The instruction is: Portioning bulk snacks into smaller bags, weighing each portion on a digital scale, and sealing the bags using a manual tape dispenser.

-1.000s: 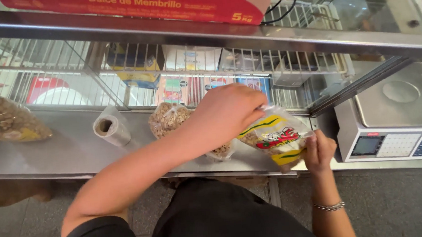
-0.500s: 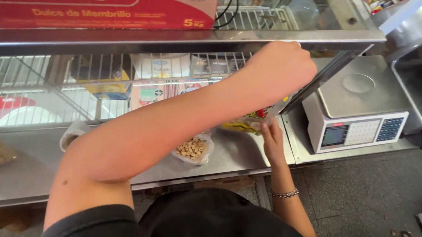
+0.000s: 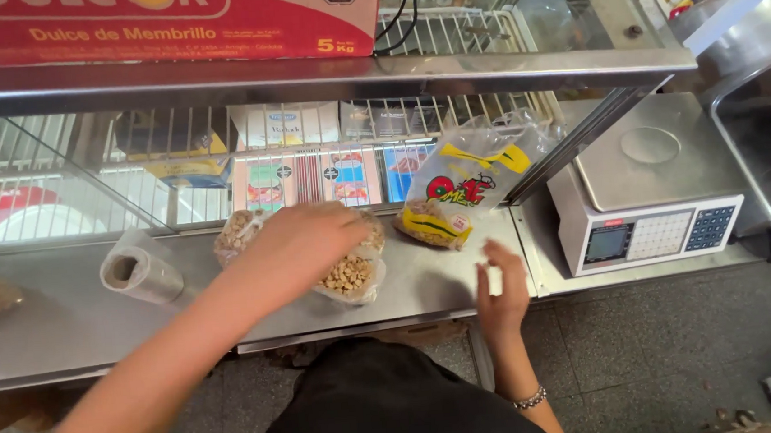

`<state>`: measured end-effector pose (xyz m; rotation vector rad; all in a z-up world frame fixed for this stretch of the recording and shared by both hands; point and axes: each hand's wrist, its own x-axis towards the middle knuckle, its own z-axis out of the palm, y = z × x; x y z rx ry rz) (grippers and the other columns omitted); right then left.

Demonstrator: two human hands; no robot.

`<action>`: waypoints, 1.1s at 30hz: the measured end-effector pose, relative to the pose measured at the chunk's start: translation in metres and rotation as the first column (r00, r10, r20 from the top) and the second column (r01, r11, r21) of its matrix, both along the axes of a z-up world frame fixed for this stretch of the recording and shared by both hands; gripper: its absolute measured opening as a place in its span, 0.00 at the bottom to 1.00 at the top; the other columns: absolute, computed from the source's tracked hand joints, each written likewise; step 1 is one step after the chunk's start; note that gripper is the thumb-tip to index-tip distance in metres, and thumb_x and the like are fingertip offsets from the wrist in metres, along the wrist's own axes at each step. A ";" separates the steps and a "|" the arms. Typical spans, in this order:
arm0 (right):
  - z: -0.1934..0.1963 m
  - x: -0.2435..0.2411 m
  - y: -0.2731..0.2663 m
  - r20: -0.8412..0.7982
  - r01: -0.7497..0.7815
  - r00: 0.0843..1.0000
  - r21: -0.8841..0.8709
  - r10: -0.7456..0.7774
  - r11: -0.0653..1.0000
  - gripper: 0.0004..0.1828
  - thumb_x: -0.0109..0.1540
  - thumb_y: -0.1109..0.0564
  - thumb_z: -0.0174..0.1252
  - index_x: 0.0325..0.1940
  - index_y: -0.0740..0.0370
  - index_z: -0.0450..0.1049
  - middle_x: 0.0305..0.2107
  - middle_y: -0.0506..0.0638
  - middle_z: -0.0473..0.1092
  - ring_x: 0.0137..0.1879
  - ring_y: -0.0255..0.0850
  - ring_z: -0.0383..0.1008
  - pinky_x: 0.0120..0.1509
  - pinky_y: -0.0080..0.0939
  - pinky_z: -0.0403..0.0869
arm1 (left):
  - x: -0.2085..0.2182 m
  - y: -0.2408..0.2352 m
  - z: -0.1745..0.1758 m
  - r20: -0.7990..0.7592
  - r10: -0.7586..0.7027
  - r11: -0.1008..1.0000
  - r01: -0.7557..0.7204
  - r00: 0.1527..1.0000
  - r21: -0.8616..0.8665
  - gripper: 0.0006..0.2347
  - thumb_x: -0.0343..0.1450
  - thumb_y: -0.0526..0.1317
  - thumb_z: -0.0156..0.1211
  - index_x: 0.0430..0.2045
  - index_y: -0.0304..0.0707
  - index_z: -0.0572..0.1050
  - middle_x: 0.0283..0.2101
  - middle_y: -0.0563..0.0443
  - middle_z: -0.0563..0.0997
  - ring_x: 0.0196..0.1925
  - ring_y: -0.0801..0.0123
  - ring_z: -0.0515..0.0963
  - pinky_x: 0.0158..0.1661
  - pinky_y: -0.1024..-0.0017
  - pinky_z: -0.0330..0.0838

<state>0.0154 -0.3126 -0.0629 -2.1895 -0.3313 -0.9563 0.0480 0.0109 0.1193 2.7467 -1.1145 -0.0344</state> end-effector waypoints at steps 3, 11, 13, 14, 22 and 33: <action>0.015 -0.010 0.040 0.022 -0.237 0.970 -0.153 0.243 0.959 0.15 0.60 0.66 0.63 0.50 0.60 0.79 0.52 0.53 0.77 0.47 0.47 0.80 0.48 0.44 0.78 | -0.015 0.046 -0.070 -0.022 -0.021 0.999 0.022 1.000 0.044 0.06 0.72 0.32 0.53 0.39 0.41 0.76 0.41 0.49 0.81 0.40 0.50 0.82 0.40 0.57 0.76; 0.048 0.032 0.088 -0.091 -0.479 0.816 -0.659 0.571 0.579 0.05 0.68 0.58 0.53 0.44 0.55 0.75 0.37 0.47 0.75 0.42 0.44 0.75 0.42 0.41 0.75 | -0.013 0.068 -0.167 0.319 -0.131 0.991 0.124 0.939 0.044 0.03 0.74 0.38 0.51 0.35 0.50 0.73 0.41 0.59 0.78 0.44 0.66 0.80 0.48 0.68 0.72; 0.051 0.035 0.085 -0.048 -0.436 0.821 -0.695 0.569 0.571 0.05 0.68 0.55 0.54 0.39 0.53 0.74 0.34 0.44 0.73 0.42 0.42 0.74 0.43 0.39 0.74 | -0.014 0.069 -0.161 0.351 -0.130 0.990 0.139 0.927 -0.002 0.04 0.75 0.39 0.51 0.30 0.48 0.73 0.35 0.59 0.77 0.46 0.68 0.78 0.50 0.70 0.71; 0.069 0.026 0.085 -0.023 -0.416 0.825 -0.700 0.565 0.580 0.07 0.70 0.56 0.51 0.40 0.54 0.74 0.35 0.46 0.73 0.43 0.44 0.74 0.44 0.40 0.73 | -0.024 0.064 -0.147 0.429 -0.108 0.989 0.140 0.897 -0.043 0.04 0.75 0.39 0.52 0.31 0.48 0.74 0.36 0.57 0.78 0.46 0.66 0.78 0.48 0.69 0.71; 0.052 0.009 0.094 -0.088 -0.442 0.820 -0.725 0.566 0.528 0.06 0.68 0.60 0.52 0.42 0.56 0.75 0.40 0.48 0.74 0.46 0.45 0.74 0.43 0.42 0.73 | -0.053 0.054 -0.162 0.466 -0.052 0.988 0.115 0.883 -0.107 0.02 0.73 0.38 0.59 0.33 0.45 0.78 0.37 0.54 0.81 0.41 0.63 0.77 0.40 0.66 0.68; 0.072 -0.008 0.098 -0.157 -0.499 0.818 -0.671 0.553 0.548 0.07 0.69 0.59 0.50 0.45 0.56 0.75 0.42 0.49 0.73 0.44 0.45 0.73 0.43 0.41 0.71 | -0.062 0.044 -0.157 0.100 -0.100 0.976 0.117 0.990 -0.186 0.07 0.67 0.39 0.58 0.34 0.41 0.81 0.41 0.47 0.82 0.45 0.57 0.77 0.43 0.62 0.67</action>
